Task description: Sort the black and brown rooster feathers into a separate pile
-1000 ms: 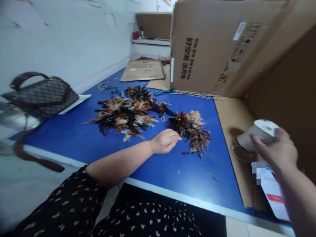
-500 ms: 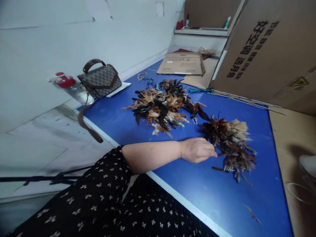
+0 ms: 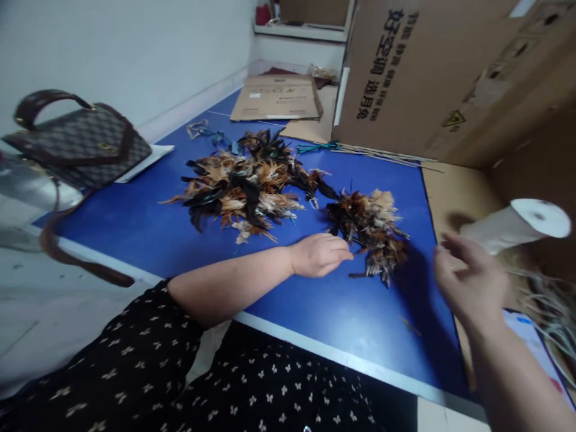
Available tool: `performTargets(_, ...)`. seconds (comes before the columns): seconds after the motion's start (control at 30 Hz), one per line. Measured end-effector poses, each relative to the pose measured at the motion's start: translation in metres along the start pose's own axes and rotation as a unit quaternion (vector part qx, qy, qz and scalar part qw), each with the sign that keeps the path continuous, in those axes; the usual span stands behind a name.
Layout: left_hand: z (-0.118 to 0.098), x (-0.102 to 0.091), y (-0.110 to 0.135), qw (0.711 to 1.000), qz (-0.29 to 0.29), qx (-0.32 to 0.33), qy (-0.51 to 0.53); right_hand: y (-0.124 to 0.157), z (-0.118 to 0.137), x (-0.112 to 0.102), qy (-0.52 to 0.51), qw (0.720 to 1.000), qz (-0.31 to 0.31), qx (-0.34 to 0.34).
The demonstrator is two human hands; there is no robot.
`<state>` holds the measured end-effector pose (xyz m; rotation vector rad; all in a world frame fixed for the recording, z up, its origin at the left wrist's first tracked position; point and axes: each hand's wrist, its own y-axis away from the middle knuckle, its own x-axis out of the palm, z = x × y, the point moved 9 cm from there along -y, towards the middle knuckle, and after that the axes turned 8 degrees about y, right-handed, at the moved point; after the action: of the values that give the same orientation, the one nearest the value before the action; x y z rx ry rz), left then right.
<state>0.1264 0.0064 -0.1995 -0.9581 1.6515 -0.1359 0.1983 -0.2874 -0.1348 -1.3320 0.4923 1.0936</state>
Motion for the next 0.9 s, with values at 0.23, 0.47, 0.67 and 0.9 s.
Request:
performTargets(0.23, -0.015, -0.023, 0.001, 0.995, -0.095, 0.029, -0.027, 0.003, 0.1, 0.043, -0.086, 0.986, 0.054, -0.134)
performTargets(0.47, -0.023, -0.035, 0.0, 0.99, -0.127, 0.05, -0.031, 0.02, 0.092, 0.054, -0.066, 0.978, 0.109, -0.165)
performTargets(0.67, -0.025, -0.035, 0.0, 0.988, -0.143, 0.058, -0.027, 0.002, -0.01, -0.013, 0.057, 0.994, 0.075, -0.049)
performTargets(0.9, -0.026, -0.042, -0.004, 0.984, -0.173, 0.01, 0.034, -0.009, -0.092, -0.026, 0.122, 0.973, 0.169, 0.094)
